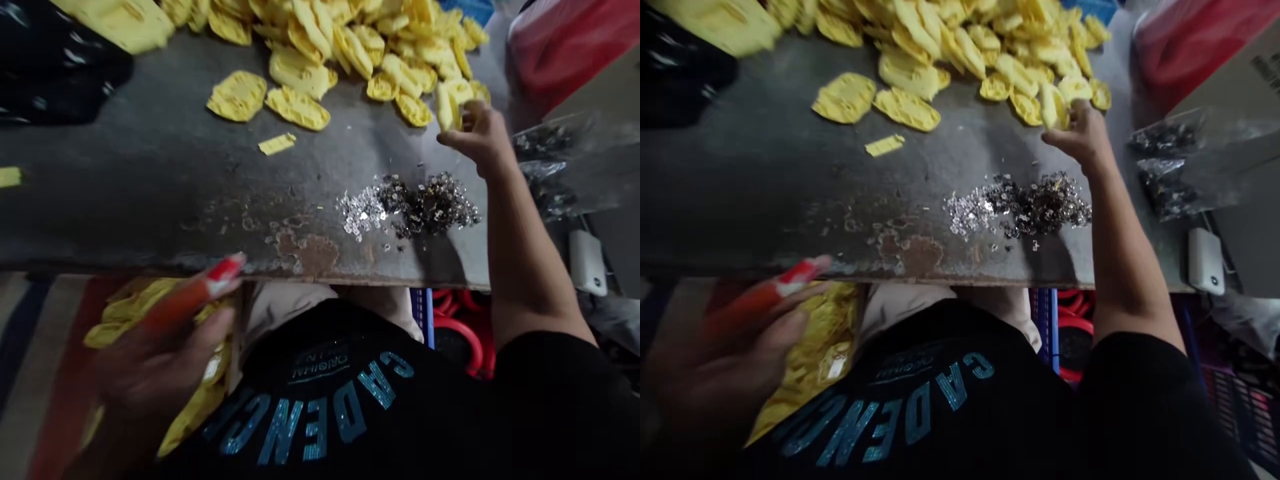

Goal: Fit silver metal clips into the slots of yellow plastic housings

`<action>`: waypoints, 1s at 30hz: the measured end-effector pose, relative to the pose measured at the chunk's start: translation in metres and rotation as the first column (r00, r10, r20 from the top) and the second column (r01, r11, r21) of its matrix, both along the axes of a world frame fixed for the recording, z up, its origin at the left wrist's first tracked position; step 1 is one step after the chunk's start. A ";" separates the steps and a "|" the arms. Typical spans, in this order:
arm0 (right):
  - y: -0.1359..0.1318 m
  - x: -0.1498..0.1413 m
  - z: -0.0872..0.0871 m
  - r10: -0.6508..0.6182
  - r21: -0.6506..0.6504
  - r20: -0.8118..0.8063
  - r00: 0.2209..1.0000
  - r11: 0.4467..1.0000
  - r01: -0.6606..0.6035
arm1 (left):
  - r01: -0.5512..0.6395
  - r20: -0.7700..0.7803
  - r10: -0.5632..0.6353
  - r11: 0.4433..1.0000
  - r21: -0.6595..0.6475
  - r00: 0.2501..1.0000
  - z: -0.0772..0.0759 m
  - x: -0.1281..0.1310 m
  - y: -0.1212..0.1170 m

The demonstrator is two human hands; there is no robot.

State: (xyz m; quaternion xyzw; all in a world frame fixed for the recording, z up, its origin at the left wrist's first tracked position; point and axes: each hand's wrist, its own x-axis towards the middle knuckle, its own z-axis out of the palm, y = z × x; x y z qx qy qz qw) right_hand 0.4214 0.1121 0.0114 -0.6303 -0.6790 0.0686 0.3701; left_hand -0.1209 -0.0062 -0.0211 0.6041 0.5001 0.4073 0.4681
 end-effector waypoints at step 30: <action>-0.160 -0.053 -0.060 0.077 -0.208 0.228 0.971 0.978 -0.028 | 0.704 0.802 -0.025 0.497 -0.508 0.596 -0.011 0.130 0.005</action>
